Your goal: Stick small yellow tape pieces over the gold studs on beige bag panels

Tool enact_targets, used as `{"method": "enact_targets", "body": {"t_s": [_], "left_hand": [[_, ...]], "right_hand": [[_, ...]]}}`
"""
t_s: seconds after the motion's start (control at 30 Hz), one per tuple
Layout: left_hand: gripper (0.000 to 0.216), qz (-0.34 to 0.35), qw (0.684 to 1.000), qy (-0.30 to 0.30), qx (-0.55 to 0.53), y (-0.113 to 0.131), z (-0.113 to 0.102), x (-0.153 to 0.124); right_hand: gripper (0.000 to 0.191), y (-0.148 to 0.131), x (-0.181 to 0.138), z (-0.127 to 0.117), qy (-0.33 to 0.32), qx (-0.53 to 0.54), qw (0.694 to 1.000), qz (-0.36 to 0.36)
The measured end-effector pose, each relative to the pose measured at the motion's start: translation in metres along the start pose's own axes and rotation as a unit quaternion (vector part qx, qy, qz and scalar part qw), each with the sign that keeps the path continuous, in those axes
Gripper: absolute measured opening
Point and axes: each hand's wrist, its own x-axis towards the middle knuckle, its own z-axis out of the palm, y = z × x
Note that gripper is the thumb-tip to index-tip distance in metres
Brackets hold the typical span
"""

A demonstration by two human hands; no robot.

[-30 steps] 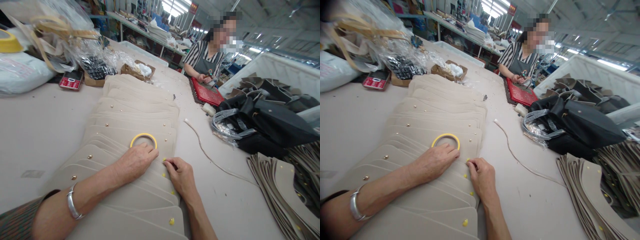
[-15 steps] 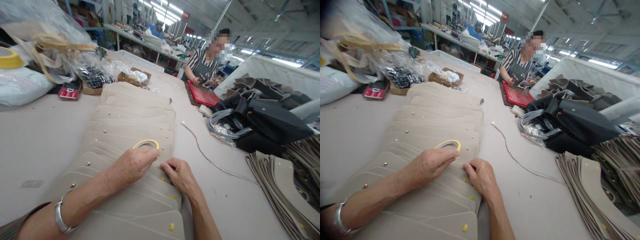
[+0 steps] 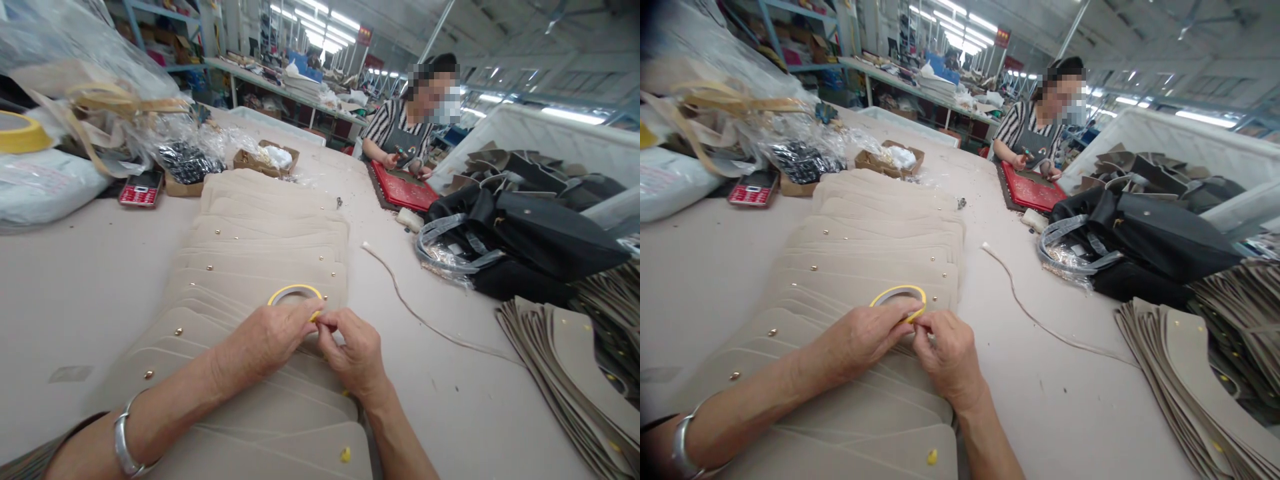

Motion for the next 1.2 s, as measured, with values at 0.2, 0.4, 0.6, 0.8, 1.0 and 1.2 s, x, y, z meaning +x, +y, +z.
{"method": "enact_targets", "body": {"t_s": [0.2,0.4,0.6,0.8,1.0,1.2], "left_hand": [[0.02,-0.012,1.0,-0.017,-0.001,0.001,-0.006,0.005],[0.029,0.007,0.997,0.036,0.066,-0.002,-0.005,0.012],[0.027,0.021,0.989,0.112,0.092,0.003,-0.001,0.012],[0.02,-0.018,0.986,0.026,0.165,-0.003,0.006,0.005],[0.011,-0.07,0.968,-0.117,0.211,-0.008,0.017,0.007],[0.012,-0.068,0.969,-0.108,0.214,-0.008,0.02,0.007]], "right_hand": [[0.02,-0.001,-0.002,0.006,0.049,-0.07,0.996,-0.005],[0.013,-0.01,0.009,0.005,0.066,0.097,0.975,0.191],[0.015,0.002,0.024,0.012,0.071,0.266,0.884,0.378],[0.027,0.039,0.017,0.011,0.049,0.307,0.843,0.439],[0.027,0.042,0.012,0.017,0.001,0.257,0.873,0.416],[0.02,0.04,0.016,0.024,-0.015,0.132,0.922,0.364]]}}
